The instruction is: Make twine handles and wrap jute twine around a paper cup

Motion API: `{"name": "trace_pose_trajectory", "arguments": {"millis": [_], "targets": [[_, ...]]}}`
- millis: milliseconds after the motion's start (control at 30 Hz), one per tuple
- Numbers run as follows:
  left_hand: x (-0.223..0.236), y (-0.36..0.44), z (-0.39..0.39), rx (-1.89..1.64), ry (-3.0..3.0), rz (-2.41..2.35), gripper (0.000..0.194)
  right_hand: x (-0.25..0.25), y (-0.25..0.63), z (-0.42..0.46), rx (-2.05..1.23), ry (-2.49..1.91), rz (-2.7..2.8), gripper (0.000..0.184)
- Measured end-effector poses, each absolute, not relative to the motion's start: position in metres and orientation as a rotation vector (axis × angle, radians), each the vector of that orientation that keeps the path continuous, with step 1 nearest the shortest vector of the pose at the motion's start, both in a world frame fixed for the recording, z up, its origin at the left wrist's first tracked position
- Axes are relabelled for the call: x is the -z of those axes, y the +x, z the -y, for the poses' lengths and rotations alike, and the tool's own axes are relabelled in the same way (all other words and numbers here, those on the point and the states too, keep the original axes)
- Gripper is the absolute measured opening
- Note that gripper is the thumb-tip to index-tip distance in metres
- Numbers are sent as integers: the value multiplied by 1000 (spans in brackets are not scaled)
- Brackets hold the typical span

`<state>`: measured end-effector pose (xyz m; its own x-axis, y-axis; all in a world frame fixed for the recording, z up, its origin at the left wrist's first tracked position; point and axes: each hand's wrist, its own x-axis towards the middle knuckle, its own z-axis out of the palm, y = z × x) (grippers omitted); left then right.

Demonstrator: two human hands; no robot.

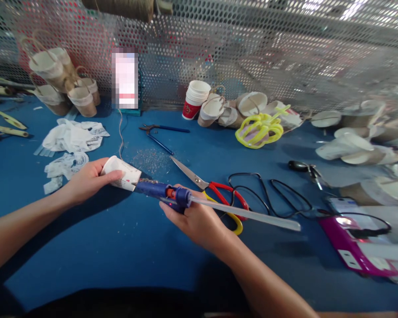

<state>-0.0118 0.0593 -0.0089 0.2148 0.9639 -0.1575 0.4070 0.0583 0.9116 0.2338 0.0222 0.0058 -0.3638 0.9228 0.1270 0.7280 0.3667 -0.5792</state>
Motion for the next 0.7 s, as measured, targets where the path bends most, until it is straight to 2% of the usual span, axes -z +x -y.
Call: {"name": "trace_pose_trajectory", "arguments": {"millis": [700], "targets": [[2,-6,-52,-850,1382,-1206,30,-14,237,-20,-839,-1520,2072,29]]}}
